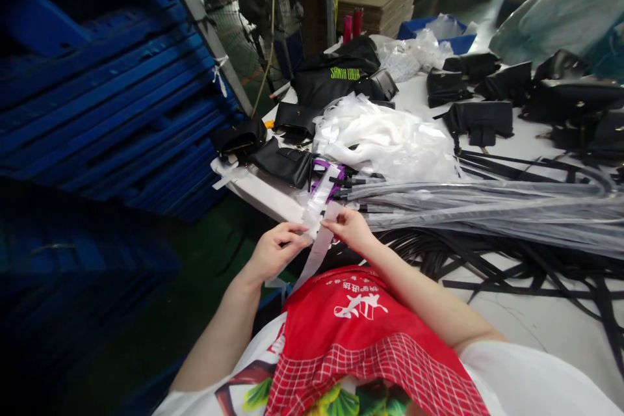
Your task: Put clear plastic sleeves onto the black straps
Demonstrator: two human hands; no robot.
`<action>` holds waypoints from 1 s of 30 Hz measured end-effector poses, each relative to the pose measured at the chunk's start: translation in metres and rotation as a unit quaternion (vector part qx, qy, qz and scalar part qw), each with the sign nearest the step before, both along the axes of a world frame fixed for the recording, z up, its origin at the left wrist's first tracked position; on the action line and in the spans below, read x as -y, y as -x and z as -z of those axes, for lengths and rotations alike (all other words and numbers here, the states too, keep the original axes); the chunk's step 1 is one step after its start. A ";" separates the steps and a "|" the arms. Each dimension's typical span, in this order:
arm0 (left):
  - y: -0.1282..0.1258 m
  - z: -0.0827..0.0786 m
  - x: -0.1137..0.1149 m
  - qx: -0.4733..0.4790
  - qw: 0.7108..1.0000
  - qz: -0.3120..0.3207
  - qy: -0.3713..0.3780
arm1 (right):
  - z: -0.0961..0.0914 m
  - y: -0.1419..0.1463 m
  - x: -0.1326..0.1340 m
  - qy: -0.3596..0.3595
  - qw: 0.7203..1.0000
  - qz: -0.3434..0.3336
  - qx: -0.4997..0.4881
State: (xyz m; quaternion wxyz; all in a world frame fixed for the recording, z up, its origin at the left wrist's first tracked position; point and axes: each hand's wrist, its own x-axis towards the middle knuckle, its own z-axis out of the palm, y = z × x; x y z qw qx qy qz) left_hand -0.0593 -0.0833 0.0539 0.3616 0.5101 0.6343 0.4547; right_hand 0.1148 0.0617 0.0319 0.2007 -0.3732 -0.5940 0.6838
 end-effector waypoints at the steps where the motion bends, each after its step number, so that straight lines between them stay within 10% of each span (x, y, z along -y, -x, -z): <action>1: -0.010 -0.004 -0.006 0.002 1.000 0.010 -0.016 | 0.002 0.001 0.003 0.010 1.000 0.005 -0.007; 15: -0.045 0.022 -0.027 0.087 0.989 -0.110 0.036 | 0.003 -0.007 0.027 0.217 0.957 -0.040 -0.190; 30: -0.045 0.021 -0.030 -0.123 0.980 -0.111 -0.106 | 0.019 -0.006 0.036 0.072 0.979 -0.157 -0.111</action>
